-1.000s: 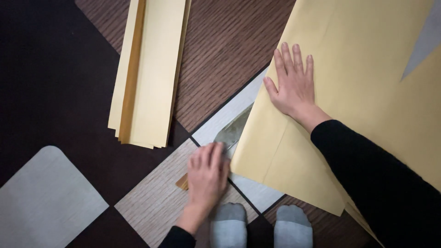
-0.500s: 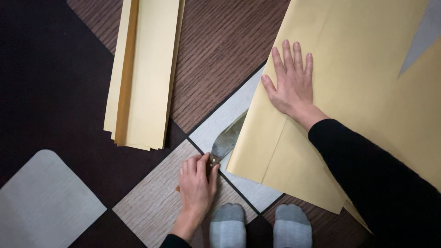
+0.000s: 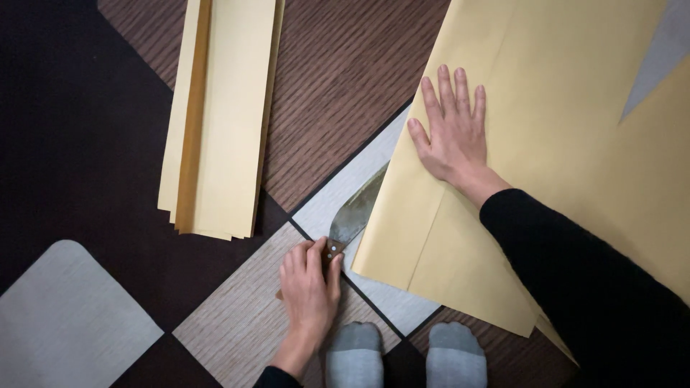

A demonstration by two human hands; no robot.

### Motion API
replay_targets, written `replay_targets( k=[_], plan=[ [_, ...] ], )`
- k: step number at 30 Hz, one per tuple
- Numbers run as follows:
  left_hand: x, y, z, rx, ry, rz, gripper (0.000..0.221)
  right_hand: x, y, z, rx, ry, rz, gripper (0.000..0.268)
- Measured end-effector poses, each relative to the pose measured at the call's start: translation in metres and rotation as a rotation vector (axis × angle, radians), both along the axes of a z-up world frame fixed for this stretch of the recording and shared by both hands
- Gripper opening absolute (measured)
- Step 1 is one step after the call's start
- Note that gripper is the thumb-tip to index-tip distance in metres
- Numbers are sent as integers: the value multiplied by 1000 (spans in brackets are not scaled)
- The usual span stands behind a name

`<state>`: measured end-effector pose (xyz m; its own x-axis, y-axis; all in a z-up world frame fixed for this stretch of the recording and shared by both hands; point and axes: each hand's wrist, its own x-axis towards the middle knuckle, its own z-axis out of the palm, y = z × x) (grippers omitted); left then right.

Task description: Cutting large sheets of paper into strips by folding and using a knife

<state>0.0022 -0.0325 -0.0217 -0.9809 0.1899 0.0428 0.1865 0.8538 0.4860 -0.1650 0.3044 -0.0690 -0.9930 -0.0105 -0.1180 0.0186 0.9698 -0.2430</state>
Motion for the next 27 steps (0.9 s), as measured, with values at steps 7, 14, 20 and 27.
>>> replay_targets(
  k=[7, 14, 20, 27],
  plan=[
    [-12, 5, -5, -39, 6, -4, 46, 0, -1, 4, -1, -33, -10, 86],
    [-28, 13, 3, -12, -27, -23, 43, 1, 0, 2, -19, -5, -5, 86],
    [-38, 17, -2, -20, -45, -34, 44, -1, -1, 4, -16, -21, -11, 88],
    [-49, 21, -19, -5, 89, -20, 39, 2, 4, -18, -15, 92, -10, 88]
  ],
)
